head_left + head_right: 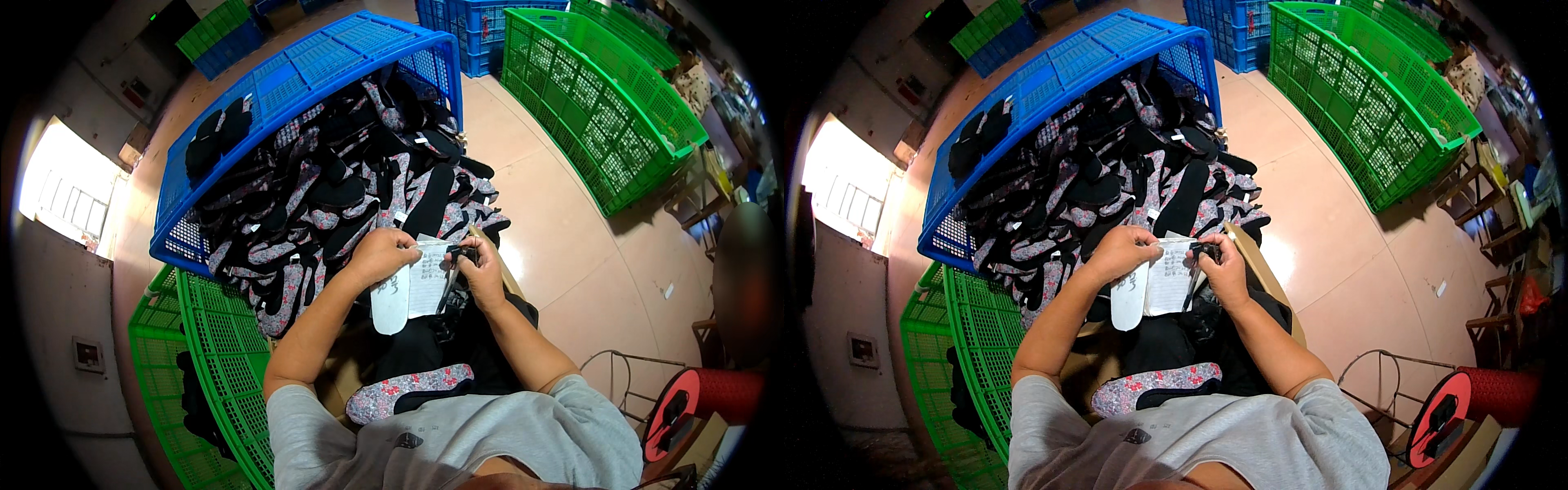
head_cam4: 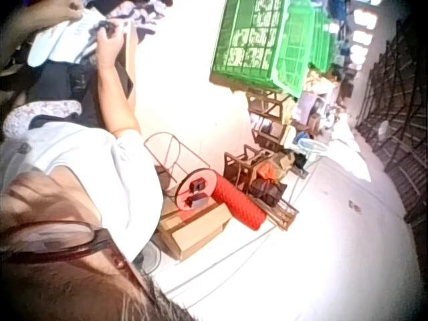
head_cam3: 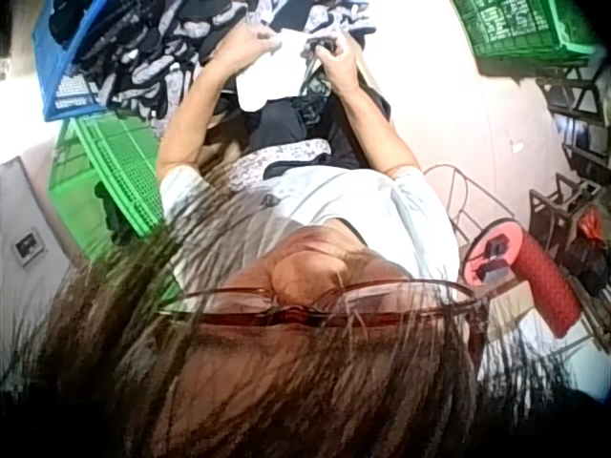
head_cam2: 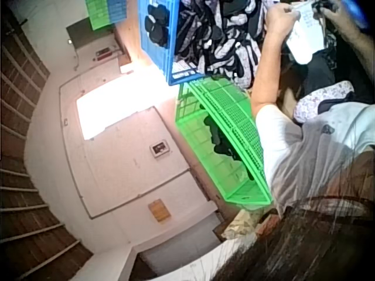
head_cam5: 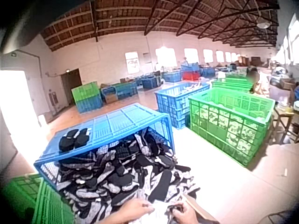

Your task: The person sits on the floor and uses scissors to trim loose threads and excess fabric from the edges of slipper uppers. They handle each slipper one at a time, turning it over to access different sides, and place the finished items into a green crate.

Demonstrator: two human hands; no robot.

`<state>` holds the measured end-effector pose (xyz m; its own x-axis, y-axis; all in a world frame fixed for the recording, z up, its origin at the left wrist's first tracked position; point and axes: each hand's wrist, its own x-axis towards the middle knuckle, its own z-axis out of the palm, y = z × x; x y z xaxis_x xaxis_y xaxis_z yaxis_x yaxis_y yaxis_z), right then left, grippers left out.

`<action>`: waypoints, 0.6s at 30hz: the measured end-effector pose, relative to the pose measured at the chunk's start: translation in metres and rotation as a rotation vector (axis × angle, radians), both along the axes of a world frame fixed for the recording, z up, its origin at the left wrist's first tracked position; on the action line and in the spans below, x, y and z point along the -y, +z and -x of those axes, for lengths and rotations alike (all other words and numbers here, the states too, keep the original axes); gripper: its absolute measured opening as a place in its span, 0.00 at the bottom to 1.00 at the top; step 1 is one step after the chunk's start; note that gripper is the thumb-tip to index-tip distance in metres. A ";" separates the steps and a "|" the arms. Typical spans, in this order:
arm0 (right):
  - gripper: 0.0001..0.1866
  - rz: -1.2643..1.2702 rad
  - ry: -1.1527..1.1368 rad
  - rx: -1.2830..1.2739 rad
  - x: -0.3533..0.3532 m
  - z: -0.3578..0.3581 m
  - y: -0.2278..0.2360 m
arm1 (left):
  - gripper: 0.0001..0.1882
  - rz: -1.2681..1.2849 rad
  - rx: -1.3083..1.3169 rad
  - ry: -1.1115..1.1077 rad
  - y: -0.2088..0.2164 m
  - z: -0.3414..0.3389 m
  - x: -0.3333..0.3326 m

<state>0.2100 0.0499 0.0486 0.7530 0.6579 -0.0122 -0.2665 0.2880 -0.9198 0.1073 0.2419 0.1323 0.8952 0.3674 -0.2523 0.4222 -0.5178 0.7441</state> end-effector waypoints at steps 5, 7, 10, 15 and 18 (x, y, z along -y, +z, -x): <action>0.10 -0.041 -0.014 -0.026 0.000 0.001 0.008 | 0.13 -0.050 -0.031 0.011 0.004 0.000 0.006; 0.10 -0.060 -0.012 -0.053 0.001 -0.001 0.007 | 0.12 -0.044 -0.022 0.005 0.002 0.000 0.007; 0.10 -0.046 -0.030 -0.056 0.000 -0.002 0.001 | 0.12 -0.040 0.000 -0.021 -0.006 0.000 0.009; 0.11 -0.037 -0.091 -0.041 -0.001 -0.005 -0.004 | 0.11 -0.277 0.059 -0.126 0.003 0.000 0.034; 0.12 -0.059 -0.104 -0.065 0.000 -0.006 -0.004 | 0.08 -0.476 0.216 -0.208 0.002 0.004 0.052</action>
